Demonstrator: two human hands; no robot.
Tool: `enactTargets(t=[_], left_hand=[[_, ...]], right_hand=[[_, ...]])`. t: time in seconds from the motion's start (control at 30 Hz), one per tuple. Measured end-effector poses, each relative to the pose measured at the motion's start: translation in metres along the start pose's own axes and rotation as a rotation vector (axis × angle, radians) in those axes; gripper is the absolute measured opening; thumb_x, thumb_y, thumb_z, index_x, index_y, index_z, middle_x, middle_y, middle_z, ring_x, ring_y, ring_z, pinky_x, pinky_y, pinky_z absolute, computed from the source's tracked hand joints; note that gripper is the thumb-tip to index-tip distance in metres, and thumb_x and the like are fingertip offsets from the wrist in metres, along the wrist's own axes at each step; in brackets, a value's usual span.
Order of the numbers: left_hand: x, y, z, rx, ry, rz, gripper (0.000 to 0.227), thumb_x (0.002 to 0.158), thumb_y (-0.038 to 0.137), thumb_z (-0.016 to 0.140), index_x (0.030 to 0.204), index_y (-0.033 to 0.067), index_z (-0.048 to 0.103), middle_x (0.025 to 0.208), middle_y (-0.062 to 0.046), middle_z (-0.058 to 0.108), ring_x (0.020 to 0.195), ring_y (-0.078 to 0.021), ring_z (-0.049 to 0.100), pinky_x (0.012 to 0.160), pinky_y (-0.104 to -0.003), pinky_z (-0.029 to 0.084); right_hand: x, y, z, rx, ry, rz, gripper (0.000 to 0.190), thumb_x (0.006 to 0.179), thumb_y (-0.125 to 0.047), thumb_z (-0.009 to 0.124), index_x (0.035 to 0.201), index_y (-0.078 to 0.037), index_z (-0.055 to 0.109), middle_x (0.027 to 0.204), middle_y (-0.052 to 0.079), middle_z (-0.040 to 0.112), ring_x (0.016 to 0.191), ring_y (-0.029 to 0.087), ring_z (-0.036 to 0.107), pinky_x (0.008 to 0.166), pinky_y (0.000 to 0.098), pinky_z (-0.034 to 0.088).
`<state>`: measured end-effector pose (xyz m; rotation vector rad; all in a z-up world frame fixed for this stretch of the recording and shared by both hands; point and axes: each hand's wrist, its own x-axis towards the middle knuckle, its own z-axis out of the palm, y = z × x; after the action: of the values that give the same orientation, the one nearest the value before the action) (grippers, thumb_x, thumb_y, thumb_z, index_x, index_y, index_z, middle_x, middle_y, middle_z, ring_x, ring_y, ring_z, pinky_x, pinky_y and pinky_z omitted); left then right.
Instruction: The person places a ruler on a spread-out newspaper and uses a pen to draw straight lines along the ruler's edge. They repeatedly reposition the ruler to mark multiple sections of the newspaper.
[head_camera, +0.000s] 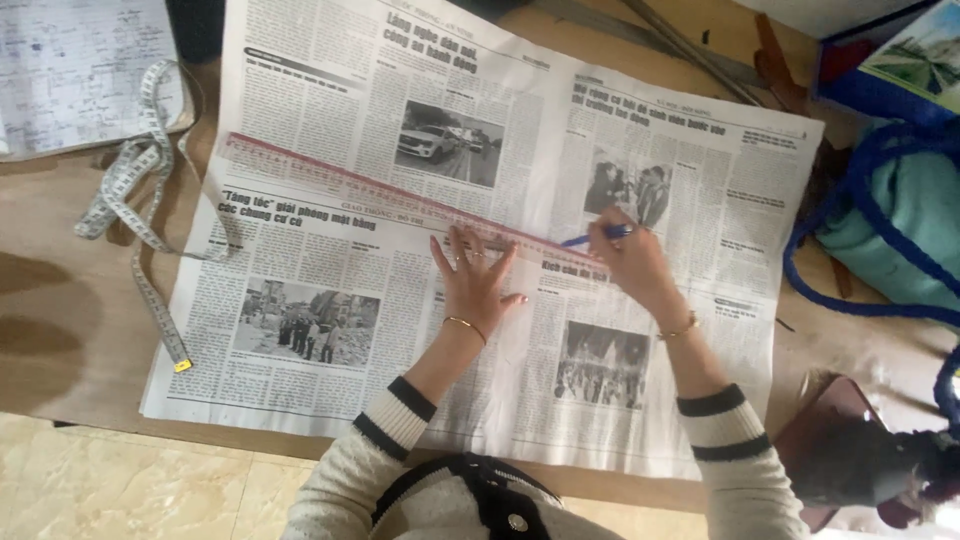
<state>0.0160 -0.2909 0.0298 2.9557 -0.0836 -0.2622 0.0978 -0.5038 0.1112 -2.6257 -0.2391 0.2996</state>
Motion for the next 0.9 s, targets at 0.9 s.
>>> enactTargets(t=[0.9], left_hand=[[0.002, 0.149, 0.030, 0.119, 0.036, 0.176, 0.069, 0.087, 0.067, 0.058, 0.149, 0.0398, 0.044, 0.146, -0.018, 0.049, 0.139, -0.0511, 0.039, 0.111, -0.084, 0.014]], right_hand=[[-0.061, 0.108, -0.049, -0.021, 0.144, -0.040, 0.020, 0.106, -0.029, 0.059, 0.093, -0.014, 0.061, 0.074, 0.008, 0.074, 0.080, 0.035, 0.071, 0.076, 0.0474, 0.055]])
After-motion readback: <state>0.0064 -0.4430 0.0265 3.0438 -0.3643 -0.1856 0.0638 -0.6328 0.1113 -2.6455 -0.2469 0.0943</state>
